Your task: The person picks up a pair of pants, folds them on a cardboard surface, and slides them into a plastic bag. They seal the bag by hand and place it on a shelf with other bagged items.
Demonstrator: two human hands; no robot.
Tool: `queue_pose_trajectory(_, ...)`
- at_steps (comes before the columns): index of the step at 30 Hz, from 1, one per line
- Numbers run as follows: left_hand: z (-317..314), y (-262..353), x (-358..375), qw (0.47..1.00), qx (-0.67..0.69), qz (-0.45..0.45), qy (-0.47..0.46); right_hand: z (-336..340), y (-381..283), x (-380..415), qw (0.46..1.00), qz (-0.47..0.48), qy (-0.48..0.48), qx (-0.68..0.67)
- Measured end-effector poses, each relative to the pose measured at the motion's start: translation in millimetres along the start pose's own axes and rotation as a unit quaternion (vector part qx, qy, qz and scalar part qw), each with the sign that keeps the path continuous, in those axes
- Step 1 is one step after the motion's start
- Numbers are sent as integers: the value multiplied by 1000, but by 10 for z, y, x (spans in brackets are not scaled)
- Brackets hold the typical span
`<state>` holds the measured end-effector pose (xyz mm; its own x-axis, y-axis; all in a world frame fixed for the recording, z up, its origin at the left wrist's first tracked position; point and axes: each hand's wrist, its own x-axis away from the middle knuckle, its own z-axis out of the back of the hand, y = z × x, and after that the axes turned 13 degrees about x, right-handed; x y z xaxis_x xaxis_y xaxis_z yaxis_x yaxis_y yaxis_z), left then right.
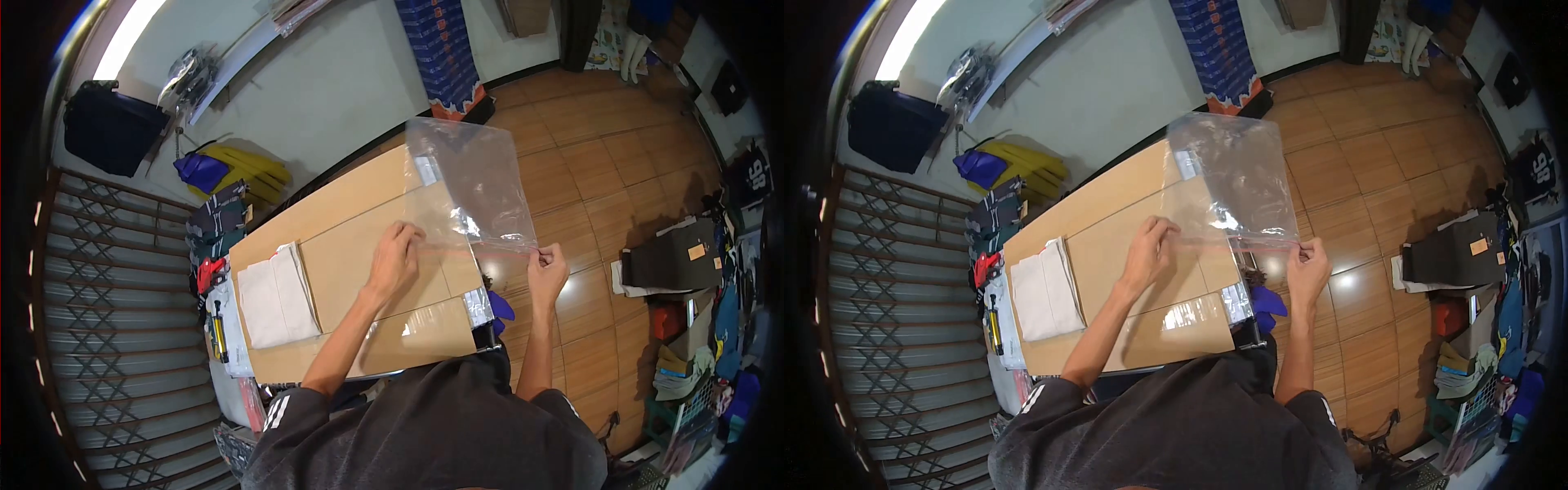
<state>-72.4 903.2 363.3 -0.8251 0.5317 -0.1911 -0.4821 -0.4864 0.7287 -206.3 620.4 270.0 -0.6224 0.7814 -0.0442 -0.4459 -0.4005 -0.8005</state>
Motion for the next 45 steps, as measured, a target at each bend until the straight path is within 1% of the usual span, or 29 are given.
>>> queue_pose_trajectory(3, -122, -105, -458, 993, -54, -89, 51, 36, 75, 38, 998, -42, 6, -40)
queue_pose_trajectory(5, -232, -161, -771, 983, -67, -138, 103, -37, 193, 78, 991, -74, 0, -112)
queue_pose_trajectory(8, -447, -614, -1303, 999, 48, 3, -3, -143, 322, 158, 976, -97, -29, -192)
queue_pose_trajectory(9, -487, -685, -1405, 999, 29, 1, -14, -169, 338, 195, 971, -100, -44, -212)
queue_pose_trajectory(11, -509, -760, -1566, 999, -10, -5, -35, -217, 342, 264, 973, -94, -54, -204)
queue_pose_trajectory(14, -465, -694, -1727, 995, -58, 40, -70, -291, 362, 377, 976, -90, -74, -182)
queue_pose_trajectory(16, -460, -756, -1813, 994, -52, 55, -81, -319, 232, 447, 981, -77, -76, -160)
queue_pose_trajectory(17, -457, -791, -1832, 993, -49, 63, -86, -317, 169, 494, 982, -83, -81, -150)
queue_pose_trajectory(20, -439, -826, -1827, 994, -19, 78, -70, -340, 38, 626, 986, -60, -78, -135)
queue_pose_trajectory(21, -407, -812, -1798, 995, -10, 74, -65, -342, -9, 677, 992, -35, -62, -105)
queue_pose_trajectory(23, -337, -790, -1705, 996, 10, 69, -52, -309, -105, 790, 990, -39, -79, -106)
queue_pose_trajectory(24, -323, -851, -1658, 996, 47, 66, -43, -269, -171, 851, 990, -42, -88, -106)
queue_pose_trajectory(26, -307, -1028, -1570, 991, 121, 59, -23, -232, -261, 971, 995, 2, -74, -66)
queue_pose_trajectory(28, -215, -1008, -1481, 988, 138, 62, -21, -231, -292, 1065, 997, 36, -58, -29)
queue_pose_trajectory(32, -89, -957, -1348, 983, 164, 79, -23, -223, -317, 1100, 997, 54, -47, 22)
queue_pose_trajectory(35, -76, -1028, -1277, 984, 164, 63, -28, -176, -383, 1172, 993, 86, -52, 61)
queue_pose_trajectory(38, -39, -1016, -1199, 989, 142, 41, -29, -150, -538, 1336, 988, 93, -98, 71)
queue_pose_trajectory(39, -11, -1004, -1173, 990, 137, 36, -26, -177, -581, 1398, 986, 112, -90, 83)
queue_pose_trajectory(42, 82, -995, -1084, 993, 117, 19, -27, -256, -762, 1573, 983, 106, -116, 93)
queue_pose_trajectory(43, 141, -1014, -1049, 994, 108, 12, -30, -296, -823, 1625, 979, 95, -134, 122)
queue_pose_trajectory(45, 266, -1085, -951, 995, 93, 2, -29, -386, -909, 1775, 979, 97, -136, 114)
